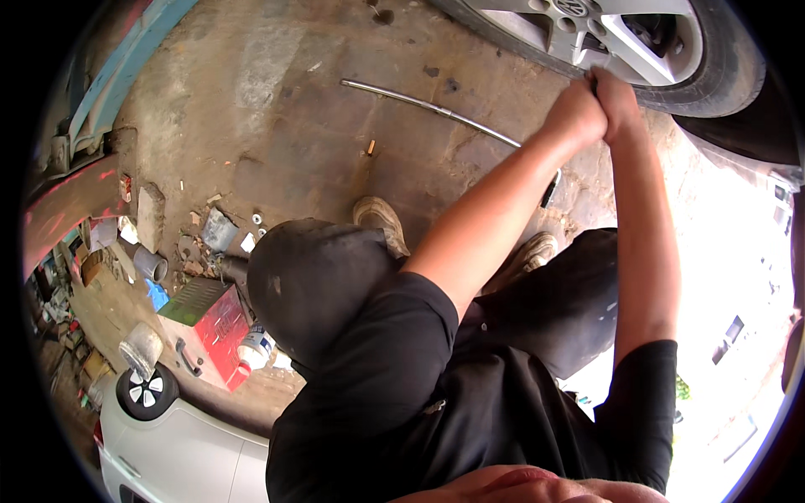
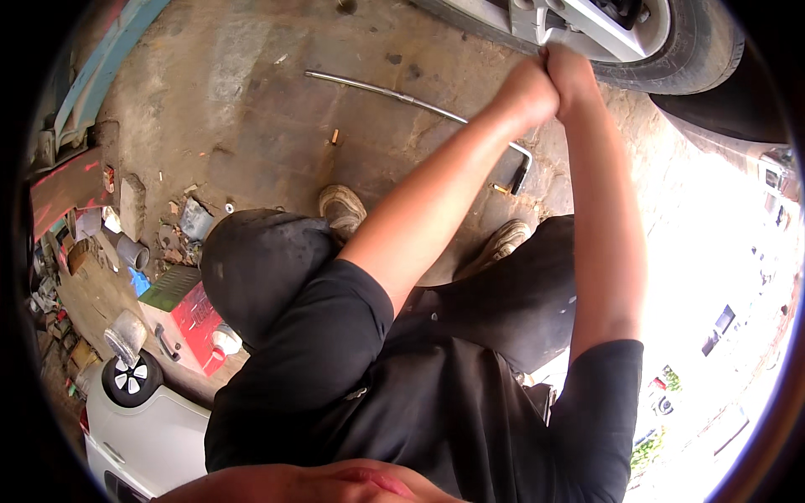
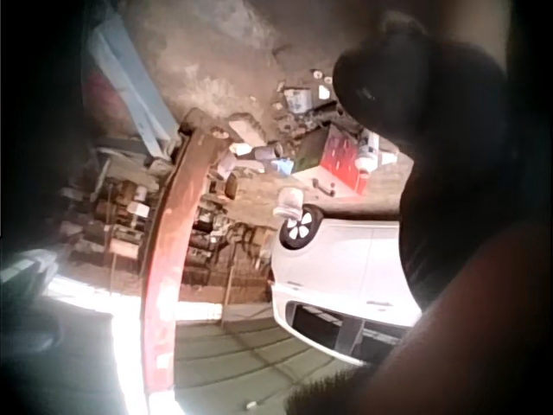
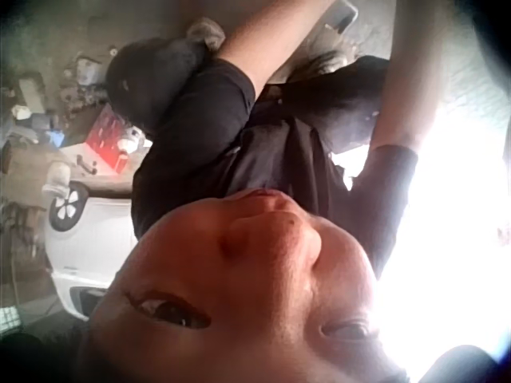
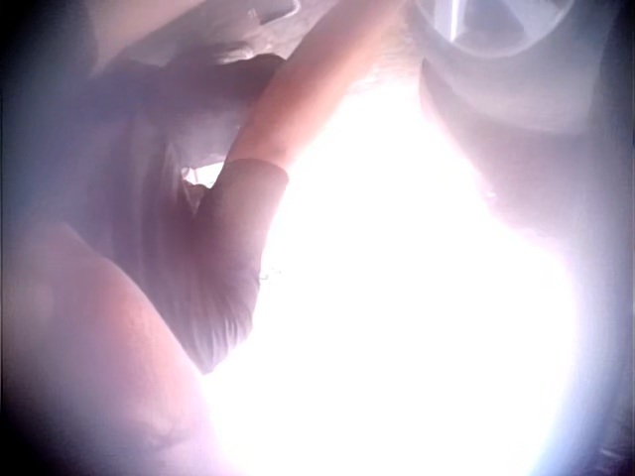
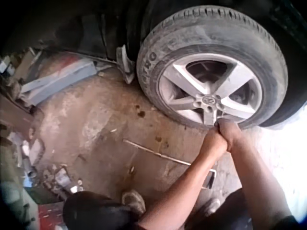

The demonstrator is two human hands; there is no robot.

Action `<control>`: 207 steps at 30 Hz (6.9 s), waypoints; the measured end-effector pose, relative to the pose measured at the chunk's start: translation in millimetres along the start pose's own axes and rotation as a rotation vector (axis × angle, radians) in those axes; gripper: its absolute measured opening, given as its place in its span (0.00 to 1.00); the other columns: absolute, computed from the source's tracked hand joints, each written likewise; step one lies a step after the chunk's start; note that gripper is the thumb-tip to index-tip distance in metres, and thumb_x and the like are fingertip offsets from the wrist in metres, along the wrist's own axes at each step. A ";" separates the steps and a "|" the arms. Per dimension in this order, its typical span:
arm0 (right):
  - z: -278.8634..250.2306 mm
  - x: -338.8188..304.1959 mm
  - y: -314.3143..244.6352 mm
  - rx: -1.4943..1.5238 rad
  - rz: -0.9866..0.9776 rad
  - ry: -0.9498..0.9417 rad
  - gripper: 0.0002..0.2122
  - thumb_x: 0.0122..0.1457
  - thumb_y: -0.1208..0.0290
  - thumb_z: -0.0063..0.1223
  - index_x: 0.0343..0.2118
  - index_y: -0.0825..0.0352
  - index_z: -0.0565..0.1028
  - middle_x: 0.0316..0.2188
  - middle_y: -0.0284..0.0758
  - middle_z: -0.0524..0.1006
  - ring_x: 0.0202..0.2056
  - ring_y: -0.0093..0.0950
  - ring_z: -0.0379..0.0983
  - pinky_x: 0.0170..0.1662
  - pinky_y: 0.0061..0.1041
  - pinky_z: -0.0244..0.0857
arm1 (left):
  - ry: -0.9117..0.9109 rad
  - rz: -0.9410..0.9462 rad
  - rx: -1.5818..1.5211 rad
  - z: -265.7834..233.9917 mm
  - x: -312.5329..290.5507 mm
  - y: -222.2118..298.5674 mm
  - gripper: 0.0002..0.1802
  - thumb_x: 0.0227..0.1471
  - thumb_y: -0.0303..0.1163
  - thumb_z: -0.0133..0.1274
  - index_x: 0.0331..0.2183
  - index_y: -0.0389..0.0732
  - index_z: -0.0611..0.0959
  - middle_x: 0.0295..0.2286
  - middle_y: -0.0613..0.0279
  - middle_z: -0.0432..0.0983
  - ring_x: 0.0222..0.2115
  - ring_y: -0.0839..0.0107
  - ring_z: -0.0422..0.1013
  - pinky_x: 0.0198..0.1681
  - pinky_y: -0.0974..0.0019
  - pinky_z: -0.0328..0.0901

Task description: The person is working on a car wheel, using a lug wrench to tighten the lug nuts. They move around the wheel, applying force to the wrench to secure the nuts in place.

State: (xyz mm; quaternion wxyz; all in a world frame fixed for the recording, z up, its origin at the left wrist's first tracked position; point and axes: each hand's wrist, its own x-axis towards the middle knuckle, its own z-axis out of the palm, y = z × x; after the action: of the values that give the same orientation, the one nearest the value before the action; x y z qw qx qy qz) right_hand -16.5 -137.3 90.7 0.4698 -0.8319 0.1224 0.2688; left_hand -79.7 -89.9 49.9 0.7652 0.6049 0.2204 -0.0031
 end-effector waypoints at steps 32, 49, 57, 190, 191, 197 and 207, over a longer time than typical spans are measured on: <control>-101.0 -86.3 61.0 -0.197 -0.210 -0.349 0.20 0.61 0.57 0.46 0.47 0.71 0.70 0.35 0.37 0.74 0.37 0.24 0.68 0.41 0.24 0.63 | 0.175 0.681 1.349 -119.8 52.7 47.4 0.15 0.58 0.41 0.40 0.35 0.38 0.71 0.27 0.44 0.76 0.29 0.48 0.74 0.31 0.48 0.67; -81.7 -71.9 55.9 -0.185 -0.176 -0.446 0.18 0.61 0.59 0.47 0.45 0.70 0.70 0.38 0.36 0.75 0.40 0.24 0.70 0.42 0.24 0.64 | 0.311 0.645 1.483 -99.6 64.7 48.3 0.10 0.49 0.28 0.43 0.29 0.33 0.77 0.26 0.45 0.78 0.28 0.54 0.76 0.31 0.56 0.71; -5.7 -27.6 -20.1 0.314 -0.262 -0.395 0.17 0.63 0.60 0.42 0.46 0.70 0.69 0.40 0.36 0.73 0.41 0.26 0.71 0.45 0.26 0.64 | 0.114 0.221 1.479 -69.6 48.4 92.0 0.15 0.54 0.31 0.42 0.41 0.32 0.74 0.32 0.50 0.78 0.32 0.59 0.76 0.34 0.61 0.71; 29.9 18.1 -24.2 1.145 -0.145 -0.662 0.12 0.66 0.67 0.35 0.25 0.64 0.62 0.14 0.22 0.60 0.09 0.13 0.51 0.12 0.13 0.47 | -0.298 -0.166 -0.255 -58.5 81.4 71.3 0.21 0.56 0.44 0.34 0.32 0.35 0.71 0.21 0.53 0.70 0.09 0.66 0.66 0.07 0.67 0.64; 31.5 15.1 -26.5 1.119 -0.164 -0.602 0.12 0.66 0.67 0.35 0.25 0.63 0.62 0.14 0.22 0.59 0.09 0.13 0.51 0.12 0.13 0.47 | -0.317 -0.162 -0.250 -59.3 84.2 70.1 0.21 0.56 0.44 0.34 0.32 0.35 0.71 0.21 0.53 0.70 0.09 0.67 0.65 0.07 0.68 0.64; 51.3 0.6 -44.4 1.025 -0.150 -0.321 0.11 0.66 0.63 0.35 0.27 0.59 0.65 0.13 0.21 0.60 0.09 0.13 0.51 0.09 0.12 0.44 | -0.416 -0.216 -0.225 -69.6 96.0 66.8 0.23 0.58 0.48 0.32 0.26 0.41 0.72 0.17 0.61 0.68 0.08 0.73 0.63 0.07 0.72 0.60; 80.3 -4.5 -52.5 0.876 -0.197 -0.017 0.15 0.64 0.60 0.36 0.22 0.59 0.66 0.11 0.24 0.61 0.09 0.18 0.52 0.11 0.18 0.45 | -0.431 -0.217 -0.201 -88.5 89.6 77.2 0.18 0.54 0.42 0.37 0.19 0.44 0.72 0.10 0.67 0.61 0.05 0.76 0.55 0.05 0.71 0.48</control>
State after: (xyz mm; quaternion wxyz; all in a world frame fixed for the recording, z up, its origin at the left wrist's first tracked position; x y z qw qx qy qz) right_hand -22.9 -41.7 97.6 0.8021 -0.5599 0.1412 0.1524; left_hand -7.3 36.3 75.5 0.8458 0.4842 0.1151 -0.1919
